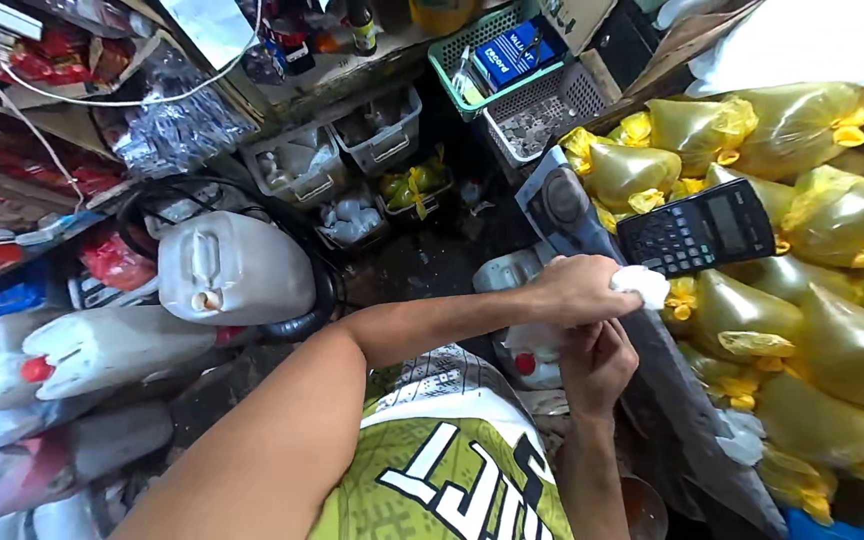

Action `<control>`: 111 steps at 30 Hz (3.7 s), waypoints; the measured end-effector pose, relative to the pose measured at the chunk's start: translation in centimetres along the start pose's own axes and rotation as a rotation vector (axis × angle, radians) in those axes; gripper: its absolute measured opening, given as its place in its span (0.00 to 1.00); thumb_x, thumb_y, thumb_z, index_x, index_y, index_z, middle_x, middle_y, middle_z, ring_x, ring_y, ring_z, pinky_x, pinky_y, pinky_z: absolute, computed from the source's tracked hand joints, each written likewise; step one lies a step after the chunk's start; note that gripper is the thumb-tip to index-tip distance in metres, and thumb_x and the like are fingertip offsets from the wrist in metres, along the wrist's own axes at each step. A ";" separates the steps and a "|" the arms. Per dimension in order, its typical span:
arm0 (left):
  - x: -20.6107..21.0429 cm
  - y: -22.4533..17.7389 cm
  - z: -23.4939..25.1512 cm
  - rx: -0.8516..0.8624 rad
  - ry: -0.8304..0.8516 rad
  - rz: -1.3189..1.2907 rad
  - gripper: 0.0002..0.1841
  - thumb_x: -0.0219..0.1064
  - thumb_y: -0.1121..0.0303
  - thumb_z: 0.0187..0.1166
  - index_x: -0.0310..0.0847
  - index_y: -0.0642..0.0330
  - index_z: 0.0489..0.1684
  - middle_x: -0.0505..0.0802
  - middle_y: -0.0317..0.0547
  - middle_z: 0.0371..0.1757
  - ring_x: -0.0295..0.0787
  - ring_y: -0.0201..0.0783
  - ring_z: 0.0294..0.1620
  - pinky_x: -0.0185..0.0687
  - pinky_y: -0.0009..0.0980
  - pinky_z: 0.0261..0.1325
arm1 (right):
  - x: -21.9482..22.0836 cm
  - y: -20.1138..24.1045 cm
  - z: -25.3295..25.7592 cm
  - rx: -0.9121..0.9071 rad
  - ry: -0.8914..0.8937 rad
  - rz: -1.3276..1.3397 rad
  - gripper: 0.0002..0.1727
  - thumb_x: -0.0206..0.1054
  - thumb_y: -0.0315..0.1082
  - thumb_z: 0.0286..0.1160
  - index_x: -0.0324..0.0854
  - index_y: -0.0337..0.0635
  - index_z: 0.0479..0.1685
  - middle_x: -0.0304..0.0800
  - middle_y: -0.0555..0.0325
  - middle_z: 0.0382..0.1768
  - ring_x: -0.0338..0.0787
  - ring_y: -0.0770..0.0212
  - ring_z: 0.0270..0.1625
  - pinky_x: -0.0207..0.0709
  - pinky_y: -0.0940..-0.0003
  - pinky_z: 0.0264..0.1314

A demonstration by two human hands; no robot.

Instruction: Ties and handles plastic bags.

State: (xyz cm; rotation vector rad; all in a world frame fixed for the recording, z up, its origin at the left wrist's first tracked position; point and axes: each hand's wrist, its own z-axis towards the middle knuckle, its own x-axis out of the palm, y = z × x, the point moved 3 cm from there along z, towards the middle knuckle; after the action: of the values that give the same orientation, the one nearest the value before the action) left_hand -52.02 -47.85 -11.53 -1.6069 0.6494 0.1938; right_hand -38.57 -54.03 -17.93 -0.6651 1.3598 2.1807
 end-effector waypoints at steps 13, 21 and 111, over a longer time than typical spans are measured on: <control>2.9 5.4 7.9 -0.724 -0.077 -1.401 0.17 0.53 0.55 0.93 0.74 0.60 0.43 0.81 0.42 0.25 0.82 0.34 0.20 0.84 0.29 0.24 | 0.0 1.4 -3.8 -0.117 -0.101 0.001 0.26 0.55 0.33 0.86 0.71 0.37 0.10 0.76 0.53 0.17 0.82 0.60 0.22 0.73 0.66 0.24; 1.6 7.4 -0.5 -0.395 0.352 -0.166 0.21 0.59 0.58 0.90 0.85 0.71 0.36 0.88 0.51 0.27 0.83 0.41 0.25 0.82 0.42 0.33 | -3.4 -4.5 -6.2 -0.250 0.263 -0.039 0.28 0.53 0.41 0.89 0.75 0.38 0.14 0.80 0.51 0.20 0.84 0.55 0.26 0.76 0.58 0.27; 16.3 -8.2 23.3 0.165 0.351 -0.427 0.19 0.53 0.61 0.93 0.85 0.58 0.68 0.94 0.43 0.50 0.89 0.35 0.52 0.83 0.40 0.63 | -17.2 -17.0 10.5 0.554 -0.580 -0.287 0.14 0.60 0.33 0.74 0.88 0.36 0.27 0.94 0.52 0.58 0.93 0.52 0.58 0.84 0.47 0.61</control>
State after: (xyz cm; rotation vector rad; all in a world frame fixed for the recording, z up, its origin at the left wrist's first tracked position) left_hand -28.67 -30.26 -16.04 -1.5925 0.5535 -0.4539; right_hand -16.27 -40.34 -14.59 -0.0044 1.3461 1.4940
